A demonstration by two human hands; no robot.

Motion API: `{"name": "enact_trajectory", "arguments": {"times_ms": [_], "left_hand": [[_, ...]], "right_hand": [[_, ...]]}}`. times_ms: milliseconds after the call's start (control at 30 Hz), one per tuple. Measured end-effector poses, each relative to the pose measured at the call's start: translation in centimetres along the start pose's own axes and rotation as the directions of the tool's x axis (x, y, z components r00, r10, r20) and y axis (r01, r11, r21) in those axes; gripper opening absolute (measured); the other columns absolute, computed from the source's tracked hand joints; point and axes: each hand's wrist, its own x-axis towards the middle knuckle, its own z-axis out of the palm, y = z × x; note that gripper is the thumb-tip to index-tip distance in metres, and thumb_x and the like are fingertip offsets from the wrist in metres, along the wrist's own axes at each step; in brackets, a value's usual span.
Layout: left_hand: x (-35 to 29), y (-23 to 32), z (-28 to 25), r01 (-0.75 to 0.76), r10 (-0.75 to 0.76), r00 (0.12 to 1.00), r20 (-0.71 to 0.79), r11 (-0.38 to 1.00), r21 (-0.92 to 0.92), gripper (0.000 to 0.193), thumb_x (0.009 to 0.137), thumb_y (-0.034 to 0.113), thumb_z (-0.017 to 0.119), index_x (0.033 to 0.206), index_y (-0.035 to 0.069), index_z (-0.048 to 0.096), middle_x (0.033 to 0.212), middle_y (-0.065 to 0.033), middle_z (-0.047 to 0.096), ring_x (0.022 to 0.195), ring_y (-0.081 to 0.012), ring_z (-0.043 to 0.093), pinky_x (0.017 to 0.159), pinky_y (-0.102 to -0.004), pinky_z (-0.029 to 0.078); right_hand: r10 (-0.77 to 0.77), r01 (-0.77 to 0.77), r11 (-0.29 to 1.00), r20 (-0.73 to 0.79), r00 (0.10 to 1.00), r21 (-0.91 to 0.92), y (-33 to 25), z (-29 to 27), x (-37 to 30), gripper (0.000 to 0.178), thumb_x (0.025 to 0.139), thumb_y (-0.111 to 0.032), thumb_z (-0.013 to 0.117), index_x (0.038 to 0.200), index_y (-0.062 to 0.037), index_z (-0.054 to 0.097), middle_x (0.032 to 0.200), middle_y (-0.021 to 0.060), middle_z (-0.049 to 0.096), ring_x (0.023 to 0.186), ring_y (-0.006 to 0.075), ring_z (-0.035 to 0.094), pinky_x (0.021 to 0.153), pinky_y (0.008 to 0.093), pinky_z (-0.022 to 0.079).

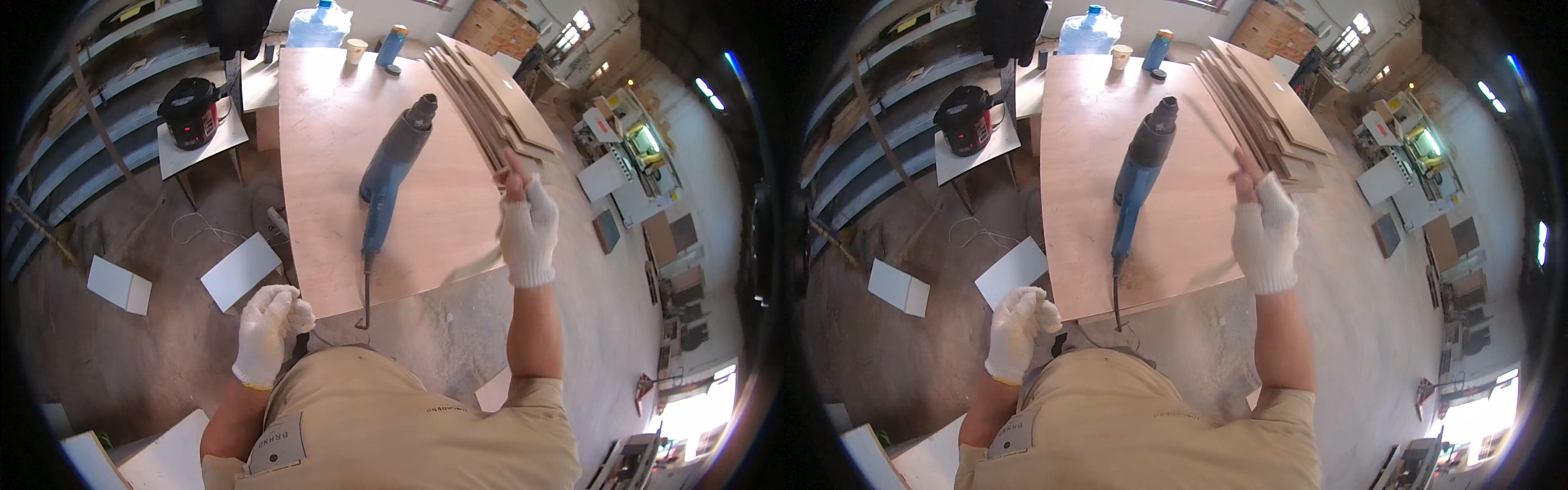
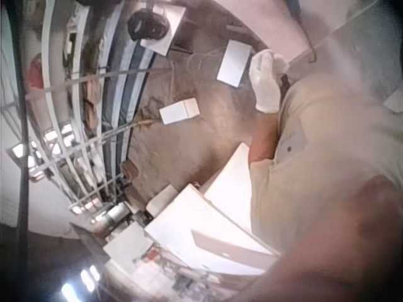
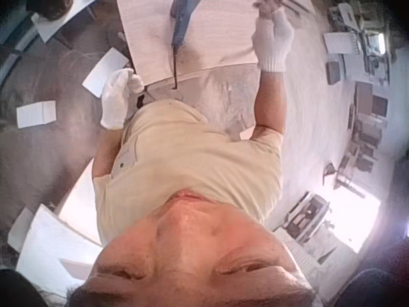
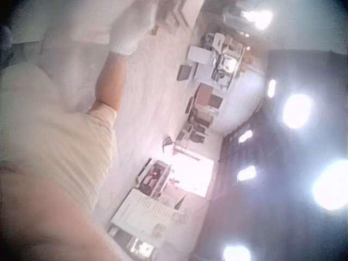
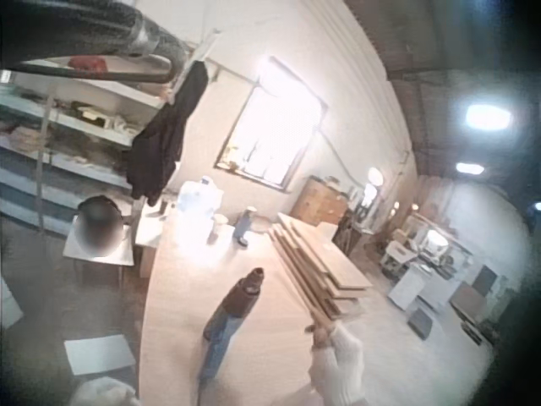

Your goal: The person unpacks flat-pack furniture components from cardboard, removes protective paper, and assembles parts using a utility knife and a heat gun. They apply edge banding to a board and stack finished pieces on a workbench.

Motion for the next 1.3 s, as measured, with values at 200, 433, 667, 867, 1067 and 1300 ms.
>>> {"name": "enact_trajectory", "arguments": {"times_ms": [200, 433, 667, 867, 1067, 1300], "left_hand": [[0.2, -0.8, -0.2, 0.062, -0.061, 0.993, 0.104, 0.998, -0.003, 0.02, 0.109, 0.019, 0.06, 0.117, 0.001, 0.064, 0.094, -0.011, 0.074, 0.08, -0.0178, 0.07, 0.076, -0.0329, 0.058], [-0.2, -0.8, -1.6, 0.052, -0.058, 0.995, 0.085, 0.996, 0.069, 0.022, 0.11, 0.02, 0.06, 0.117, 0.0, 0.065, 0.094, -0.0115, 0.074, 0.081, -0.0176, 0.07, 0.076, -0.0326, 0.058], [-0.9, -1.0, -2.8, 0.066, -0.072, 0.995, 0.066, 0.994, 0.093, 0.023, 0.11, 0.021, 0.06, 0.116, -0.001, 0.065, 0.096, -0.0102, 0.073, 0.082, -0.0163, 0.069, 0.076, -0.0324, 0.058], [-1.1, -0.2, -2.0, 0.091, -0.101, 0.994, 0.048, 0.98, 0.175, 0.024, 0.109, 0.021, 0.06, 0.116, -0.001, 0.065, 0.096, -0.0105, 0.073, 0.083, -0.0164, 0.07, 0.077, -0.0334, 0.059], [-0.8, -1.0, -2.0, 0.096, -0.112, 0.992, 0.064, 0.972, 0.216, 0.027, 0.109, 0.024, 0.06, 0.117, -0.002, 0.065, 0.096, -0.0125, 0.074, 0.084, -0.0187, 0.071, 0.077, -0.0361, 0.06], [-2.7, -0.8, -4.2, -0.053, 0.04, 0.999, 0.034, 0.834, 0.549, 0.029, 0.104, 0.028, 0.063, 0.109, 0.001, 0.074, 0.104, -0.0099, 0.075, 0.097, -0.022, 0.071, 0.086, -0.0377, 0.056]], "right_hand": [[-0.282, 0.283, 0.804, 0.083, 0.956, -0.522, 1.6, 2.3, 4.7, 0.032, 0.103, -0.022, 0.064, 0.133, -0.0134, 0.072, 0.106, 0.0189, 0.069, 0.087, 0.0393, 0.07, 0.08, 0.049, 0.058], [-0.181, 0.226, 0.743, 0.137, 0.974, -0.629, 1.3, 4.1, 5.5, 0.032, 0.101, -0.028, 0.066, 0.131, -0.0186, 0.073, 0.113, 0.0202, 0.07, 0.097, 0.0428, 0.073, 0.082, 0.0537, 0.058], [-0.188, 0.205, 0.728, 0.098, 0.977, -0.654, 2.0, 4.1, 5.1, 0.022, 0.1, -0.027, 0.068, 0.115, -0.0126, 0.074, 0.112, 0.0215, 0.07, 0.095, 0.0445, 0.072, 0.081, 0.0548, 0.058], [-0.322, 0.278, 0.742, 0.04, 0.946, -0.61, 1.1, 3.6, 4.4, 0.01, 0.098, -0.01, 0.071, 0.103, -0.0021, 0.073, 0.096, 0.021, 0.07, 0.086, 0.0418, 0.07, 0.076, 0.0485, 0.056], [-0.209, 0.153, 0.836, -0.048, 0.977, -0.527, 1.2, 3.3, 4.4, 0.03, 0.097, -0.017, 0.069, 0.125, -0.0077, 0.073, 0.106, 0.0205, 0.072, 0.094, 0.041, 0.072, 0.084, 0.0496, 0.059], [-0.366, 0.362, 0.833, 0.074, 0.928, -0.419, 4.0, 3.7, 5.5, 0.036, 0.094, -0.014, 0.067, 0.129, -0.006, 0.073, 0.118, 0.0204, 0.075, 0.111, 0.0355, 0.073, 0.095, 0.0444, 0.058]]}}
